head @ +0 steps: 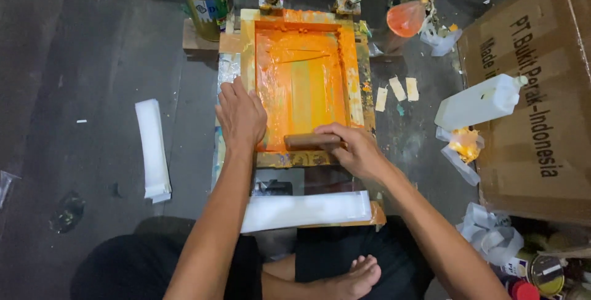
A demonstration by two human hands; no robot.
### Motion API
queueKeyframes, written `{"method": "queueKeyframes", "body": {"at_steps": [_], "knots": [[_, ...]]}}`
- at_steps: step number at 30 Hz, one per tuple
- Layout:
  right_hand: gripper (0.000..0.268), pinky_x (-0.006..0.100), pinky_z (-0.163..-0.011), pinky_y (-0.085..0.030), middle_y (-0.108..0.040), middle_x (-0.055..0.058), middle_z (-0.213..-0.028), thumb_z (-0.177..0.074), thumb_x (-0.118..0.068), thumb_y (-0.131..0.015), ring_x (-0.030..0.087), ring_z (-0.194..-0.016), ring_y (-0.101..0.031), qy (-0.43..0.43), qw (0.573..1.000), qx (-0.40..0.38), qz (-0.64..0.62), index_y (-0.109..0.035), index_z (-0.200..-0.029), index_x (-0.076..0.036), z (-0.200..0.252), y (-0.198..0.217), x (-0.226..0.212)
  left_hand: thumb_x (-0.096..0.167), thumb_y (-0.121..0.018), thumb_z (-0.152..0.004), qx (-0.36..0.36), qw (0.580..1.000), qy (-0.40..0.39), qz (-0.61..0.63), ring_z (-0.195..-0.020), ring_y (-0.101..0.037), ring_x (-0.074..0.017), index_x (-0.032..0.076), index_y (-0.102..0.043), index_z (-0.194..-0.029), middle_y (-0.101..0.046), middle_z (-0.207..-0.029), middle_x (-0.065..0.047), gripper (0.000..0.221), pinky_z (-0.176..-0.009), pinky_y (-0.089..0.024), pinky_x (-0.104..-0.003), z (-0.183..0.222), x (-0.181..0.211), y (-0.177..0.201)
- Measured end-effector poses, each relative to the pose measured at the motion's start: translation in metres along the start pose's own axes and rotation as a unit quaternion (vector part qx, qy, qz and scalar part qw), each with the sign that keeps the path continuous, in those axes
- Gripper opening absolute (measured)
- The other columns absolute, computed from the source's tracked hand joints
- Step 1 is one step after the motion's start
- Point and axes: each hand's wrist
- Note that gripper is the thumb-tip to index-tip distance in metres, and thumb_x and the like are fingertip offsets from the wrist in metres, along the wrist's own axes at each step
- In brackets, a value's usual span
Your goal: Manually screen printing orange ink onto white label strips using a squeegee and a screen frame.
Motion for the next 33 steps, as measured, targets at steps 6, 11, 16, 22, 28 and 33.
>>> {"method": "queueKeyframes", "body": {"at_steps": [6,11,16,22,28,33], "knots": [[0.03,0.048,-0.085,-0.059,-0.08,0.016,-0.096,-0.093,0.004,-0.066,0.036,-0.101,-0.075,0.004,0.998,-0.006,-0.057,-0.074,-0.116,-0.014,-0.003,0.001,0.003,0.03,-0.035,-0.106,0.01,1.0,-0.008,0.002,-0.105,-0.055,-0.0399,0.002,-0.046,-0.14,-0.049,-0.115,-0.016,0.045,-0.083,-0.042,-0.049,0.0,-0.003,-0.003],[0.029,0.049,-0.083,-0.059,-0.08,0.017,-0.091,-0.09,0.002,-0.069,0.035,-0.097,-0.075,-0.011,0.998,-0.028,-0.048,-0.074,-0.115,-0.012,0.003,0.004,-0.009,0.031,-0.032,-0.107,-0.008,1.0,-0.004,-0.001,-0.105,-0.054,-0.0377,0.003,-0.045,-0.141,-0.047,-0.116,-0.014,0.046,-0.084,-0.041,-0.046,0.0,-0.003,-0.001],[0.023,0.05,-0.081,-0.059,-0.079,0.015,-0.091,-0.089,-0.012,-0.076,0.031,-0.088,-0.076,-0.068,0.995,0.05,-0.045,-0.075,-0.111,-0.013,0.006,-0.007,-0.003,0.03,-0.033,-0.106,-0.011,1.0,-0.011,0.006,-0.107,-0.053,-0.0404,0.002,-0.044,-0.141,-0.048,-0.116,-0.015,0.046,-0.085,-0.04,-0.048,0.0,-0.002,0.001],[0.025,0.037,-0.067,-0.05,-0.063,0.01,-0.074,-0.1,-0.031,-0.07,0.018,-0.074,-0.058,-0.148,0.905,0.396,-0.049,-0.068,-0.093,-0.007,0.018,-0.036,0.04,0.03,-0.033,-0.107,-0.019,1.0,-0.004,0.003,-0.107,-0.053,-0.0365,0.003,-0.045,-0.142,-0.047,-0.116,-0.011,0.046,-0.084,-0.039,-0.043,0.002,0.0,0.003],[0.056,0.052,-0.106,-0.043,-0.066,0.03,-0.12,-0.096,-0.038,-0.072,0.048,-0.12,-0.058,-0.21,0.849,0.483,-0.035,-0.065,-0.129,0.006,0.024,-0.074,0.045,0.025,-0.038,-0.108,0.026,1.0,-0.013,0.008,-0.102,-0.054,-0.0379,-0.002,-0.048,-0.138,-0.049,-0.114,-0.017,0.042,-0.08,-0.036,-0.045,0.005,0.003,0.002],[0.051,0.05,-0.104,-0.044,-0.068,0.014,-0.127,-0.093,-0.042,-0.071,0.038,-0.12,-0.06,-0.248,0.851,0.463,-0.022,-0.067,-0.132,-0.009,0.024,-0.078,0.052,0.027,-0.039,-0.108,0.031,0.999,-0.019,0.008,-0.102,-0.053,-0.039,-0.002,-0.047,-0.139,-0.048,-0.114,-0.017,0.044,-0.08,-0.036,-0.046,0.004,-0.002,-0.003]]}}
Point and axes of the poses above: each hand's wrist, its own z-axis away from the middle knuckle, its own y-axis out of the back of the hand, x = y × z
